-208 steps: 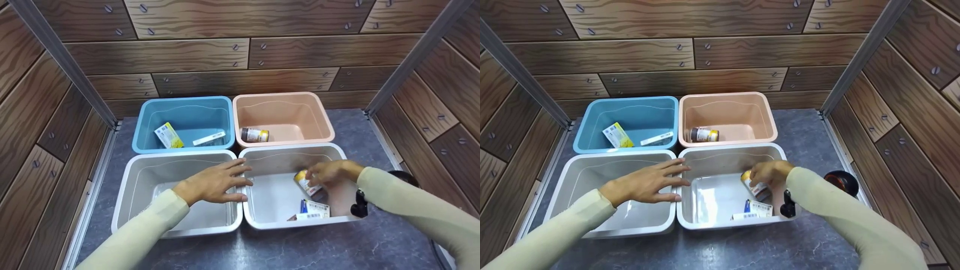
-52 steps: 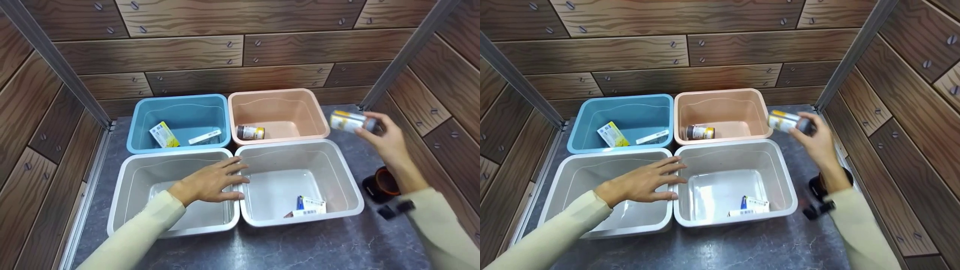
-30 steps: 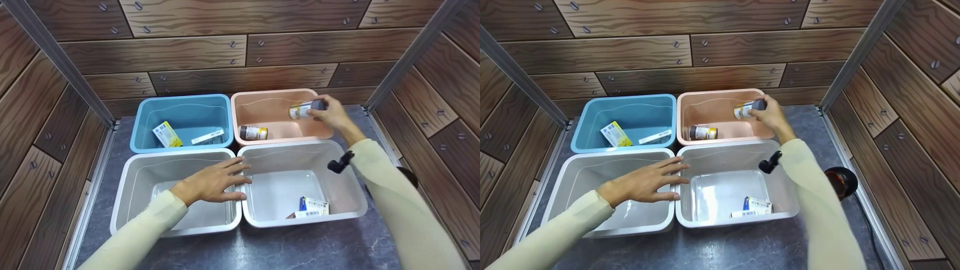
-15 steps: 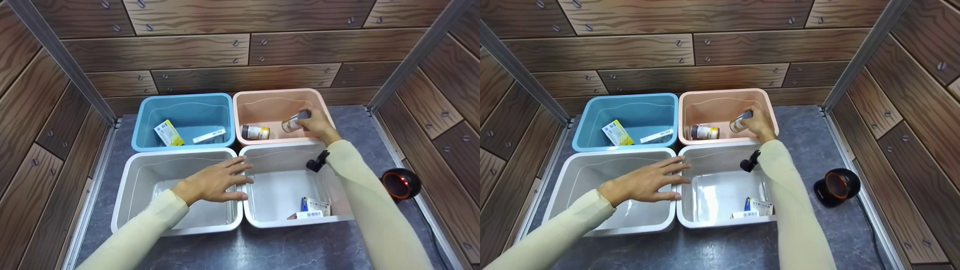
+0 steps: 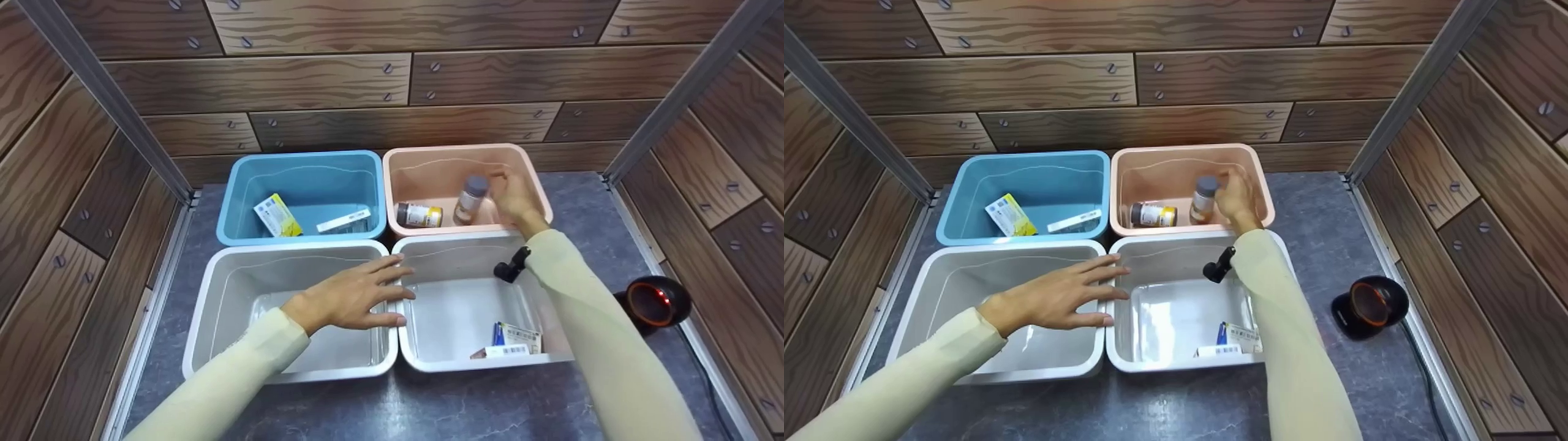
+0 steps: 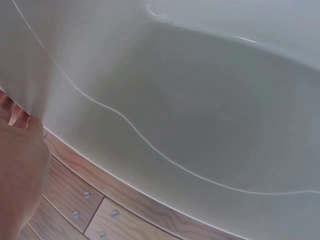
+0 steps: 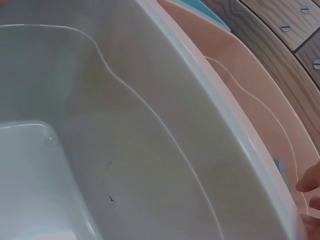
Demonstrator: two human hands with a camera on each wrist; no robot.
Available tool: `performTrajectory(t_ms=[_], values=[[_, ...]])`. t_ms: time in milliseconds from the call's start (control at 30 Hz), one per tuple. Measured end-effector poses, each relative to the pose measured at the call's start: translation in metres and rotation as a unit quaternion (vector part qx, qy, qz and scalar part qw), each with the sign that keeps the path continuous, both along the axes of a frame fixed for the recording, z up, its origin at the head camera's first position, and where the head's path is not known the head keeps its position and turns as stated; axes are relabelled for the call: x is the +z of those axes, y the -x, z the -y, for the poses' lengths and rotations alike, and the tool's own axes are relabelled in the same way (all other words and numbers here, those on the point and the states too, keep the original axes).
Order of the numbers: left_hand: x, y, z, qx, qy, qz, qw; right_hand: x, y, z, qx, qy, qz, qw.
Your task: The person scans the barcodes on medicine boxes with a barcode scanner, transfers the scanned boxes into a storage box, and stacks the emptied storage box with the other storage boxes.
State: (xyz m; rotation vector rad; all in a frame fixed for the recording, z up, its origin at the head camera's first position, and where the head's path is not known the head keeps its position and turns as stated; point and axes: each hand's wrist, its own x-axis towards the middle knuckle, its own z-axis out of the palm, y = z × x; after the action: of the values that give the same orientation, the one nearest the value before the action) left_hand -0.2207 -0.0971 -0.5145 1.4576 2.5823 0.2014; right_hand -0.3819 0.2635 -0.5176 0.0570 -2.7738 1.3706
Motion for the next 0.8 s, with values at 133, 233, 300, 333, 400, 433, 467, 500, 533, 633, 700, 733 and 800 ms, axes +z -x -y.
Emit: performTrajectory(t_ms=[133,233,300,333,400,433,467,500,533,633,700,733,800], values=[[0.0,-0.001,0.001,0.001,0.001,-0.001,1.0,0.002,-0.005,-0.002,0.005,-0.009,-0.024,0.9997],[0.0,-0.001,0.001,0.001,-0.002,-0.002,1.0,0.005,-0.014,0.0,0.024,0.009,-0.032,0.9992],[0.001,-0.001,0.0,0.002,-0.002,0.002,1.0,0.006,-0.023,0.002,0.04,0.021,-0.035,0.9984],[0.001,-0.001,0.0,0.002,-0.003,0.004,1.0,0.007,-0.029,0.003,0.052,0.024,-0.036,0.9977],[0.001,-0.001,-0.001,0.002,-0.001,0.005,1.0,0.009,-0.041,0.004,0.074,0.02,-0.038,0.9963],[0.001,-0.001,-0.001,0.002,-0.001,0.005,1.0,0.011,-0.048,0.004,0.084,0.012,-0.039,0.9956],[0.001,-0.001,-0.001,0.001,0.001,0.003,1.0,0.013,-0.055,0.004,0.095,0.001,-0.042,0.9946],[0.0,-0.001,-0.001,0.0,0.001,0.001,1.0,0.015,-0.061,0.003,0.105,-0.011,-0.044,0.9934],[-0.001,-0.001,-0.001,0.0,0.003,0.002,1.0,0.018,-0.068,0.003,0.117,-0.023,-0.042,0.992],[-0.001,-0.001,-0.001,0.0,0.007,0.002,1.0,0.024,-0.089,0.0,0.157,-0.051,-0.035,0.9856],[-0.001,-0.001,-0.001,0.002,0.009,0.006,0.9999,0.024,-0.1,-0.002,0.193,-0.072,-0.022,0.9783],[0.0,-0.001,-0.001,0.004,0.011,0.01,0.9999,0.023,-0.105,-0.004,0.215,-0.08,-0.014,0.9732],[0.0,0.0,-0.001,0.007,0.012,0.014,0.9998,0.019,-0.112,-0.008,0.26,-0.108,-0.003,0.9596]])
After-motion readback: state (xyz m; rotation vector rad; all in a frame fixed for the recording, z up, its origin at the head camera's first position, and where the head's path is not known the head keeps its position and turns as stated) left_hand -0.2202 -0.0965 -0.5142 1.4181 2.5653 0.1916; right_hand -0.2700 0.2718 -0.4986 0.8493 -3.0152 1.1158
